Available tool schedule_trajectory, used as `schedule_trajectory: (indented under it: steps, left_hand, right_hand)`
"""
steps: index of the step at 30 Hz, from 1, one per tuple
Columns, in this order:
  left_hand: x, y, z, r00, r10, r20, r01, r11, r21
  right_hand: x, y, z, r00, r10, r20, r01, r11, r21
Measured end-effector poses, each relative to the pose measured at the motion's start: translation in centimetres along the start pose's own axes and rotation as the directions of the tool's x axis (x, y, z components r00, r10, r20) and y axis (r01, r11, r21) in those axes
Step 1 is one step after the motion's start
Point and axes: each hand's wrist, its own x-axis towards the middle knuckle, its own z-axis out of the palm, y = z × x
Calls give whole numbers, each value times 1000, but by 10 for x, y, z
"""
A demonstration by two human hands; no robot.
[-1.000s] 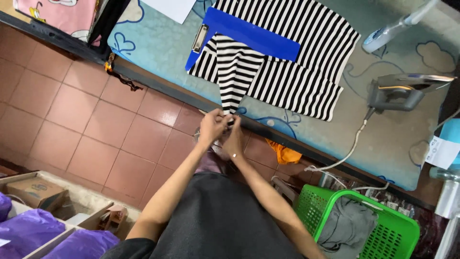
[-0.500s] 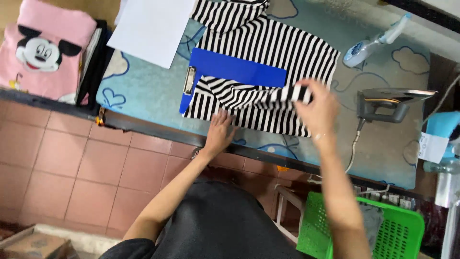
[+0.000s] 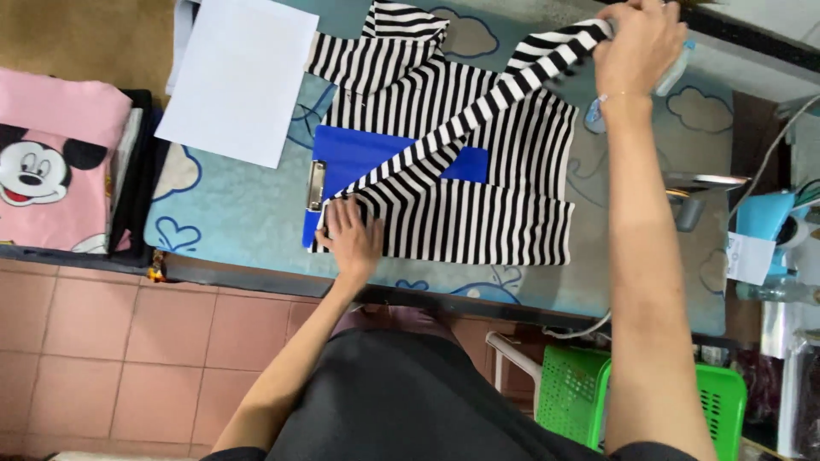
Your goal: Ironing a striped long-sleeved shirt on an ironing board and then folding it using a guide board.
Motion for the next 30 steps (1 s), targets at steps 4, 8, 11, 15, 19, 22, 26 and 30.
schedule_trajectory:
  steps: [4,8,11,15,19,22,26,30]
  left_hand:
    - [36,2,-8,974,-72,-214,51,993,-102]
    - [68,-12,4,984,21,-177,-27,999,-30]
    - [83,-31,4,992,50,-115,-62,992,-107]
    - [76,-67,3,918,240,-317,-286,952,-109]
    - [55,-80,-4,780,504,-370,-523,850,55]
    - [49,-75,-11,722,616,-316,-611,781,129]
    - [55,-79,-10,694,636,-337,-642,759,112]
    - [62,-84,-16,583,729,-359,-742,658,129]
  right_hand:
    - [13,-21,-4,971,168,168,-170,985,-3]
    - [-7,-21,-7,831,488,267,-549,796,255]
    - [-54,-12,4,773,596,215,-551,465,693]
    - [-155,-30,-44,544,791,280,-406,-44,913]
    - [-254,-48,-64,276,836,475,-433,-333,838]
    - [-290,-57,-62,36,682,730,-454,-640,620]
    - [-298,-62,-46,-60,668,742,-448,-682,578]
    - [-300,-40,-43,120,808,577,-473,-464,749]
